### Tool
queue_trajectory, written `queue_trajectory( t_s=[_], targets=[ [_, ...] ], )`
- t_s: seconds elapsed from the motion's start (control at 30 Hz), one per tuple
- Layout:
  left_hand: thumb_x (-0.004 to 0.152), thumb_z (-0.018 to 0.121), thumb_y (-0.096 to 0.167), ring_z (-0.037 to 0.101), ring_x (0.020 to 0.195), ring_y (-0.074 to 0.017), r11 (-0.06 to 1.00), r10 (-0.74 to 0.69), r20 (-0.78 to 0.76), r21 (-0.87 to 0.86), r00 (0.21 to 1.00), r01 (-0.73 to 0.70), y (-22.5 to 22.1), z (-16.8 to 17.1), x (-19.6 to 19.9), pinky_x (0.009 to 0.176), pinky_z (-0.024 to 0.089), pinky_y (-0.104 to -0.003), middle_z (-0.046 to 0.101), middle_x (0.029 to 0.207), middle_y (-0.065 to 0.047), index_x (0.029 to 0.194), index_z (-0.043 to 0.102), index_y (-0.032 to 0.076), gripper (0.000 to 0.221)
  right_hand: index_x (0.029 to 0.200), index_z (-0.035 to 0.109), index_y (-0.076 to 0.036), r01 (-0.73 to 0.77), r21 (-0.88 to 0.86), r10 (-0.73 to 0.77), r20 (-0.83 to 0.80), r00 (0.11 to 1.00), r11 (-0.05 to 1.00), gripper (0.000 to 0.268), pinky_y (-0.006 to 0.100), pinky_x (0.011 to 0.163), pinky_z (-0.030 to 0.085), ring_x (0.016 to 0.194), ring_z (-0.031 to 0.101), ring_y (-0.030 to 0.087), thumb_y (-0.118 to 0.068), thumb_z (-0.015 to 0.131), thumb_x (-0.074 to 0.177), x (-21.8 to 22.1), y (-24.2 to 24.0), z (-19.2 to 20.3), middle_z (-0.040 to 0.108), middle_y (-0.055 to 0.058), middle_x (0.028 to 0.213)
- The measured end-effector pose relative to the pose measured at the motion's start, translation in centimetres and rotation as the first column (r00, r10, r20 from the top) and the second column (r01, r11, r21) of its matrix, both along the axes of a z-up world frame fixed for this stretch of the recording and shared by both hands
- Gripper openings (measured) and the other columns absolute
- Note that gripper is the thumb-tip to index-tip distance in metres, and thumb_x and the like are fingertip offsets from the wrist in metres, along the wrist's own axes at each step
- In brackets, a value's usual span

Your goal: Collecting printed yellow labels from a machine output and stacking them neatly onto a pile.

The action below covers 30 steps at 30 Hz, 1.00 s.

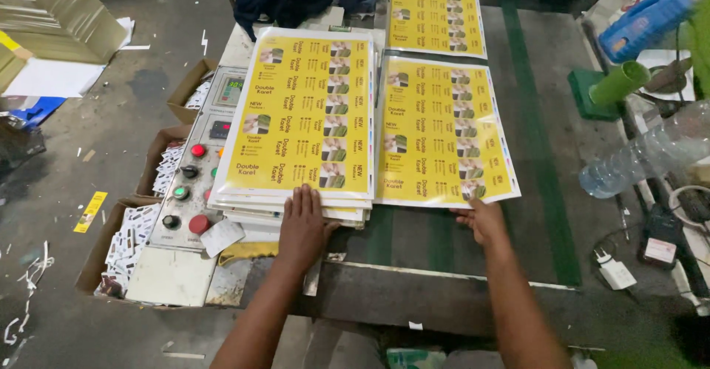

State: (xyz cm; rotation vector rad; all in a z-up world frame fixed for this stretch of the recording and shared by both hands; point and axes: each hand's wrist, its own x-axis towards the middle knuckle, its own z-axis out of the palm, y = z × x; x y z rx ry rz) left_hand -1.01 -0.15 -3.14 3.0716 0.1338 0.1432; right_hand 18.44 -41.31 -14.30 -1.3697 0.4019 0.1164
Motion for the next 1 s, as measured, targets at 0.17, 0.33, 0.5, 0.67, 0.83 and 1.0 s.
queue_trajectory(
  t_s=[0.17,0.33,0.5,0.67,0.83,1.0],
  targets=[
    [0.087,0.073,0.050,0.060,0.127,-0.0415,0.990,-0.090,0.416,0.136,0.905,0.036,-0.5,-4.0,-0.2,0.107,0.045,-0.052,0.064,0.134,-0.025,0.134,0.062,0.002,0.068,0.147,0.040,-0.002,-0.043,0.014,0.044,-0.022,0.999,0.999,0.050,0.053,0.055,0.063,0.082,0.072,0.050,-0.010,0.058,0.101,8.3,0.7,-2.0,0.062,0.026,0.116],
    [0.087,0.069,0.054,0.040,0.145,-0.0405,0.997,-0.019,0.300,0.071,0.954,-0.002,0.7,-0.9,0.9,0.120,0.023,-0.060,0.048,0.152,-0.022,0.155,0.044,0.012,0.083,0.148,0.039,-0.006,-0.086,0.083,0.090,-0.048,0.995,0.993,0.055,0.052,0.058,0.066,0.088,0.075,0.046,-0.021,0.065,0.102,10.5,1.1,-0.5,0.066,0.028,0.115],
    [0.090,0.070,0.059,0.012,0.158,-0.0427,1.000,0.008,-0.128,0.027,0.992,-0.005,0.4,0.7,0.3,0.126,0.008,-0.060,0.016,0.170,-0.025,0.163,0.020,0.003,0.105,0.158,0.032,-0.014,-0.189,0.077,0.194,-0.071,0.978,0.979,0.064,0.041,0.061,0.063,0.095,0.076,0.039,-0.026,0.061,0.103,1.1,1.7,3.2,0.070,0.026,0.123],
    [0.093,0.060,0.023,0.056,0.130,-0.0475,0.978,-0.197,0.123,0.090,0.973,0.187,-1.3,-1.8,-3.1,0.101,0.046,-0.051,0.057,0.141,-0.030,0.142,0.053,-0.001,0.055,0.148,0.051,-0.010,-0.327,0.079,0.335,-0.123,0.934,0.942,0.050,0.036,0.058,0.061,0.093,0.077,0.037,-0.019,0.061,0.100,-11.3,3.3,5.9,0.073,0.027,0.121],
    [0.088,0.061,0.021,0.071,0.106,-0.0321,0.961,-0.188,0.400,-0.115,0.897,0.253,-5.1,4.5,-6.5,0.086,0.053,-0.042,0.074,0.118,-0.013,0.118,0.067,0.005,0.035,0.146,0.056,0.002,-0.475,0.077,0.479,-0.225,0.848,0.877,0.050,0.028,0.056,0.049,0.081,0.068,0.022,-0.016,0.058,0.099,-21.1,6.1,13.5,0.075,0.021,0.117],
    [0.090,0.059,0.018,0.068,0.080,-0.0341,0.932,-0.338,0.224,-0.052,0.914,0.357,-8.6,4.6,-7.9,0.077,0.051,-0.045,0.071,0.086,-0.011,0.093,0.063,0.008,0.011,0.148,0.054,0.000,-0.622,0.064,0.625,-0.100,0.774,0.781,0.058,0.029,0.059,0.052,0.085,0.071,0.023,-0.021,0.063,0.095,-24.6,7.5,14.7,0.075,0.021,0.116]
  ],
)
